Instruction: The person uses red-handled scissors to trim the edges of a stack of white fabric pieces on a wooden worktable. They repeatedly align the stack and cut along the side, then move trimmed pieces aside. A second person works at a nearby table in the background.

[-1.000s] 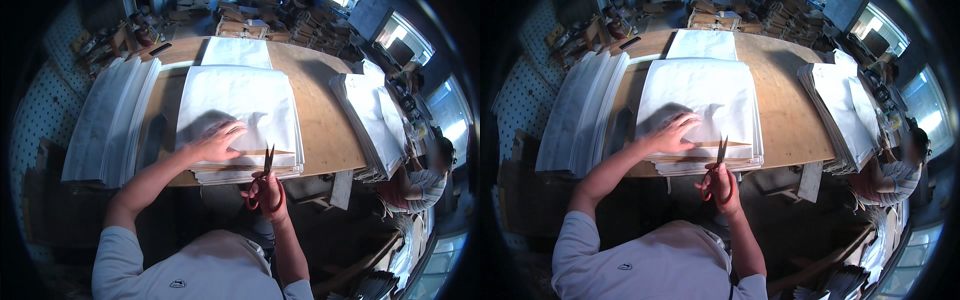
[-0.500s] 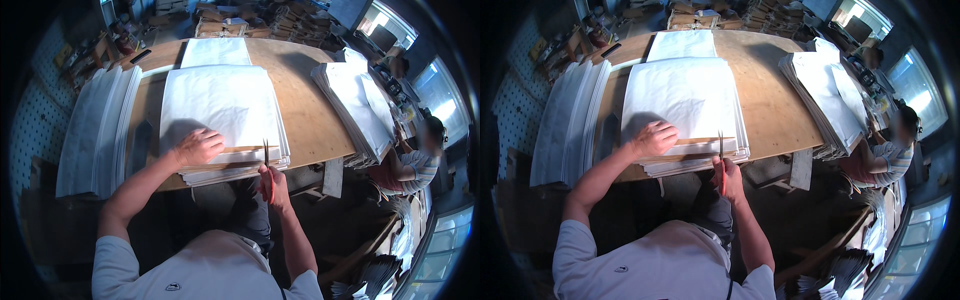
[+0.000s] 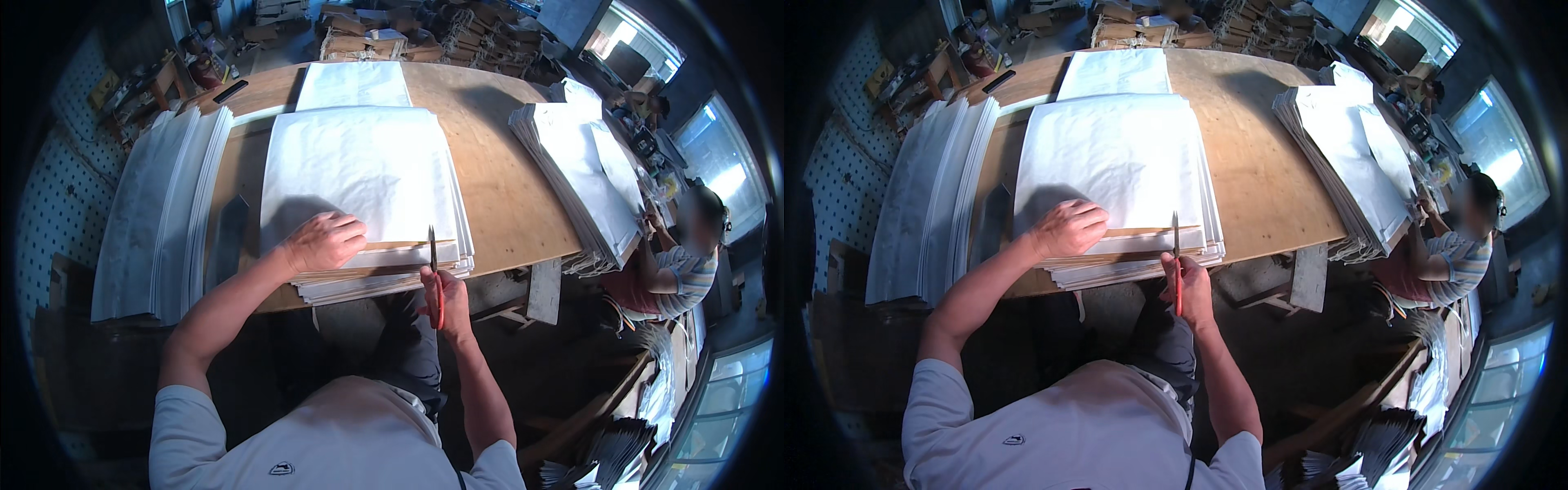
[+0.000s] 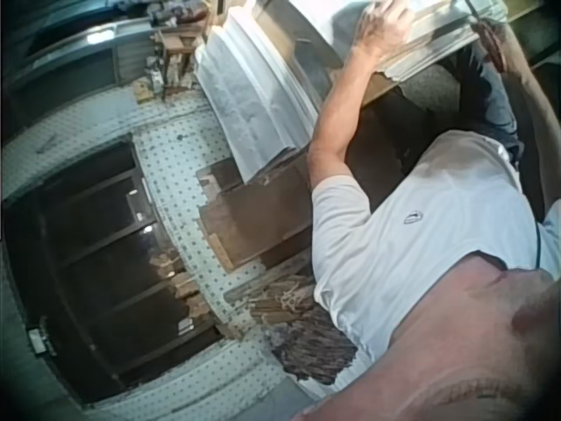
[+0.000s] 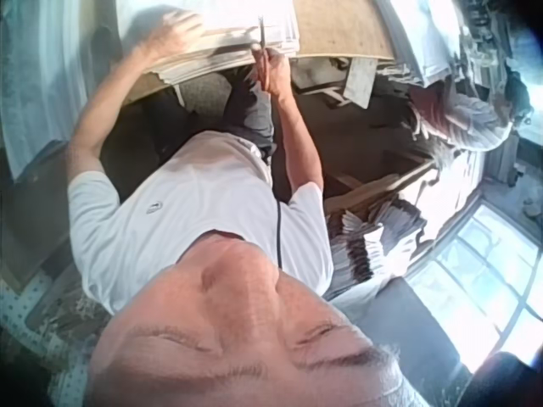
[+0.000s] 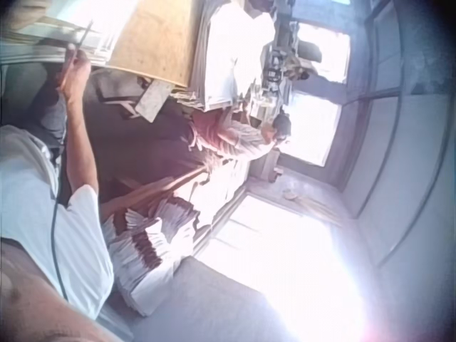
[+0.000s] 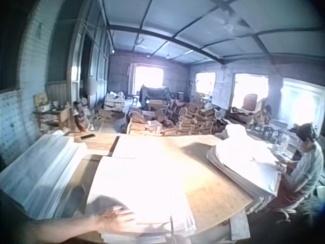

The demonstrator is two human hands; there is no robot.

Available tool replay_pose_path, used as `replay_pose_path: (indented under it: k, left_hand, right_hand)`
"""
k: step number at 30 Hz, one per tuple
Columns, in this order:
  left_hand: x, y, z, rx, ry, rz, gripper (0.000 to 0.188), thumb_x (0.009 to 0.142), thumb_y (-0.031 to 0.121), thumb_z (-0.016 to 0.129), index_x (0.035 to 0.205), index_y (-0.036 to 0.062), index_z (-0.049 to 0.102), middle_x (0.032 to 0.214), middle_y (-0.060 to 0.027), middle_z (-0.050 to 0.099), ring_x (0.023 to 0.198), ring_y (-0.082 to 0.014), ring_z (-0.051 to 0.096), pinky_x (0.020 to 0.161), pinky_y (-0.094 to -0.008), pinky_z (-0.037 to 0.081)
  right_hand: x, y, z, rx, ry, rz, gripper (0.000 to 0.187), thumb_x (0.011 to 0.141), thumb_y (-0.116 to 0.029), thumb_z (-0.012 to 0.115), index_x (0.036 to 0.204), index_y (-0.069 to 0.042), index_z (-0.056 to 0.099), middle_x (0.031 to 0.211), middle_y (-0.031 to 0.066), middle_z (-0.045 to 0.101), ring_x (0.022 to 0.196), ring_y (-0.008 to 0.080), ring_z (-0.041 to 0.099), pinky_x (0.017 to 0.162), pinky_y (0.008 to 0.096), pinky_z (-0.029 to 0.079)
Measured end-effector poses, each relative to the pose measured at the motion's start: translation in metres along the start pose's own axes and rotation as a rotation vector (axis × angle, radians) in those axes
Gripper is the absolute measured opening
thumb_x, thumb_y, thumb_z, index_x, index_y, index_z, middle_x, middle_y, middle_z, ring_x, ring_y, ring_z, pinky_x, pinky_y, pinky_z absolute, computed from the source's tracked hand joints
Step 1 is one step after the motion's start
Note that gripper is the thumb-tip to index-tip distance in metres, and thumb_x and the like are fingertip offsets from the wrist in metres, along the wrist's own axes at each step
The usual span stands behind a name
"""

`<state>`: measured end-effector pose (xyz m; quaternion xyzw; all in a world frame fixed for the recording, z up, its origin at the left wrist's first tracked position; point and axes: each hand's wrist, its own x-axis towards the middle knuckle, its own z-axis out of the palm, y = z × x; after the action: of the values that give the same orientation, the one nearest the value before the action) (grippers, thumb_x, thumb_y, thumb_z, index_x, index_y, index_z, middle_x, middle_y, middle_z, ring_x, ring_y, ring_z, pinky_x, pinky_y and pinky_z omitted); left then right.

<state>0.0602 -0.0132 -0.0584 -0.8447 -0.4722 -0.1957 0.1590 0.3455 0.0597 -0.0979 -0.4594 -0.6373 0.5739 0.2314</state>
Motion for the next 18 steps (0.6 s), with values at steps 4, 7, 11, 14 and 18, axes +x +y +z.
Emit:
replay_pose_path:
  k: [4, 7, 11, 14, 18]
  left_hand:
    - [-0.004, -0.003, 0.007, -0.006, 0.008, -0.008, 0.008, 0.082, 0.006, 0.067, 0.077, 0.0048, 0.061, 0.091, -0.0048, 0.061, 0.087, -0.0202, 0.064, 0.073, -0.0322, 0.056]
    - [-0.005, -0.005, 0.008, -0.051, 0.014, -0.035, 0.008, 0.085, 0.008, 0.067, 0.08, 0.004, 0.063, 0.093, -0.0052, 0.062, 0.087, -0.0216, 0.064, 0.072, -0.0341, 0.056]
    - [-0.007, -0.009, -0.005, -0.143, -0.039, -0.111, 0.014, 0.088, 0.013, 0.069, 0.08, 0.0039, 0.062, 0.091, -0.0063, 0.061, 0.088, -0.0238, 0.064, 0.072, -0.0384, 0.055]
    - [0.012, -0.018, -0.017, -0.313, -0.151, -0.138, 0.017, 0.087, 0.015, 0.069, 0.078, 0.0061, 0.058, 0.089, -0.0083, 0.058, 0.086, -0.0263, 0.063, 0.072, -0.0426, 0.053]
    - [0.033, -0.032, -0.035, -0.404, -0.382, -0.184, 0.015, 0.083, 0.015, 0.067, 0.076, 0.0075, 0.056, 0.086, -0.0071, 0.058, 0.082, -0.0273, 0.062, 0.069, -0.0416, 0.05]
  right_hand:
    - [-0.001, 0.0, 0.003, -0.034, 0.03, -0.033, 0.062, 0.099, -0.057, 0.063, 0.082, 0.003, 0.063, 0.061, 0.0049, 0.057, 0.051, 0.0141, 0.063, 0.05, 0.0303, 0.054]
    - [-0.01, 0.005, 0.001, 0.001, 0.001, -0.053, 0.059, 0.098, -0.055, 0.064, 0.087, 0.003, 0.063, 0.061, 0.0057, 0.059, 0.054, 0.0135, 0.062, 0.053, 0.03, 0.052]
    - [-0.051, 0.005, 0.01, -0.009, -0.081, 0.09, 0.05, 0.101, -0.049, 0.063, 0.1, 0.001, 0.065, 0.069, 0.0054, 0.062, 0.061, 0.0127, 0.063, 0.059, 0.0291, 0.051]
    - [-0.082, 0.002, 0.046, 0.112, -0.155, -0.022, 0.055, 0.1, -0.056, 0.061, 0.092, -0.001, 0.06, 0.063, 0.0017, 0.056, 0.052, 0.0081, 0.054, 0.057, 0.0267, 0.052]
    - [-0.085, -0.012, 0.107, 0.172, -0.361, -0.044, 0.038, 0.104, -0.041, 0.062, 0.092, -0.005, 0.059, 0.067, -0.002, 0.053, 0.061, 0.0068, 0.054, 0.057, 0.025, 0.044]
